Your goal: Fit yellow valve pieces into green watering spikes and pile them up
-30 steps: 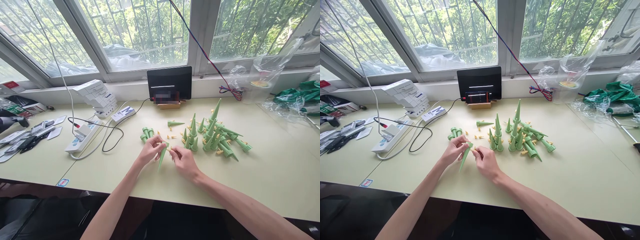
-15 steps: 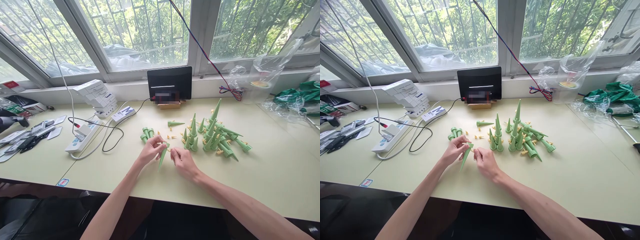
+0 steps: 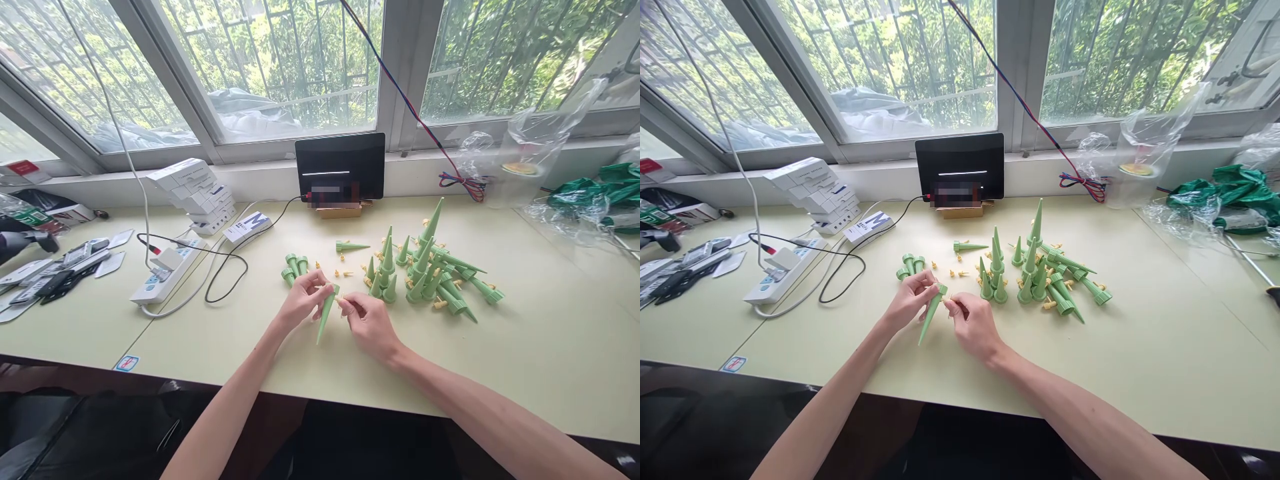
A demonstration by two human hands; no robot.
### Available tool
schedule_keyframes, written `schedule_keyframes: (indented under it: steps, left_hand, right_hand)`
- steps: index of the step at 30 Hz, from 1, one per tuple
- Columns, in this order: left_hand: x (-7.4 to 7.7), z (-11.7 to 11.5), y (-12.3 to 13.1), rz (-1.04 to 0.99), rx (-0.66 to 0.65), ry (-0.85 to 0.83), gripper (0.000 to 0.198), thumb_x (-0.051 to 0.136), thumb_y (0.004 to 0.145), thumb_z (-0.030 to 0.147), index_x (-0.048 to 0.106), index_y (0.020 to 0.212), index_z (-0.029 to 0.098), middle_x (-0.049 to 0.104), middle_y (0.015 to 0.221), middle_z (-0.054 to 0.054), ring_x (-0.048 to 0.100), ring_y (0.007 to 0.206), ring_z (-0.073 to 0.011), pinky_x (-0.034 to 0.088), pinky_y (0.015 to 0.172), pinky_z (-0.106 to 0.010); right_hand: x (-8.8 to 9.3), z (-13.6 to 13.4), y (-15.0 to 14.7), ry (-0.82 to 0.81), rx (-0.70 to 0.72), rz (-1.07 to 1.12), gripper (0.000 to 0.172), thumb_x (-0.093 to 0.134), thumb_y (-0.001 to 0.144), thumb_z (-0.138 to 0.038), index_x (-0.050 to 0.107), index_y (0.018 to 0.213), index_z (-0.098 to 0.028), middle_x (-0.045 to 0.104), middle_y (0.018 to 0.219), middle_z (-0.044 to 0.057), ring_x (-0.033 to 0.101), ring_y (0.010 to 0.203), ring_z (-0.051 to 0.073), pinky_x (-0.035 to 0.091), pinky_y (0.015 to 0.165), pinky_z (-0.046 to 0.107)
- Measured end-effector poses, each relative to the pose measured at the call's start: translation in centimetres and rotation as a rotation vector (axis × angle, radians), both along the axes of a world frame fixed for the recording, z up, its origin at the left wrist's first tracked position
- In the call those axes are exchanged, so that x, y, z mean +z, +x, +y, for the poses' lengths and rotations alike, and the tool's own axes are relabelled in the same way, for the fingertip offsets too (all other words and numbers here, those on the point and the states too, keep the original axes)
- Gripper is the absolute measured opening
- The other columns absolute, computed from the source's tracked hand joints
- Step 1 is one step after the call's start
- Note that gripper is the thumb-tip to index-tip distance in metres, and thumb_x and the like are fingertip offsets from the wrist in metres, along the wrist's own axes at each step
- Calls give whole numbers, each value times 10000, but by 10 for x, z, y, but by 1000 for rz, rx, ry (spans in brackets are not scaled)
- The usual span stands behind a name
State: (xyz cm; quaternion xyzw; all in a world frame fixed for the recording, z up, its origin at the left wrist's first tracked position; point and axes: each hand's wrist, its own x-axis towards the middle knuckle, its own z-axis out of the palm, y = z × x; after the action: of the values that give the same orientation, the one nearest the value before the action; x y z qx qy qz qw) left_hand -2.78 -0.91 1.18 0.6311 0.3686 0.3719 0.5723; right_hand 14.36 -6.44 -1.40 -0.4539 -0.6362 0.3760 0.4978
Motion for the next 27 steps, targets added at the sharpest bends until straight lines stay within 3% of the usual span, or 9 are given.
schedule_keyframes:
  steps: [8, 19, 27]
  left_hand:
    - [2, -1, 1, 33, -4, 6, 306, 657, 864, 377, 481, 728, 167, 523, 504, 62, 473, 313, -64, 341, 317, -159]
    - [0, 0, 1, 22, -15, 12, 328, 679, 840, 417, 483, 756, 167, 557, 598, 49, 493, 352, -53, 363, 332, -156]
    - [-3, 1, -1, 26, -32, 55, 290, 660, 858, 413, 539, 811, 154, 557, 671, 34, 512, 391, -50, 397, 353, -167]
  right_hand:
    - [-4, 0, -3, 2, -12, 74, 196, 536, 933, -314, 610, 829, -166, 596, 702, 21, 492, 551, 126, 395, 527, 244]
    - [2, -1, -2, -27, 1, -48, 346, 426, 969, -374, 443, 667, -206, 458, 586, -18, 395, 522, 125, 315, 508, 251]
    - [2, -1, -2, -103, 30, -45, 401, 369, 989, -412, 420, 649, -206, 398, 528, -37, 344, 475, 112, 283, 486, 254]
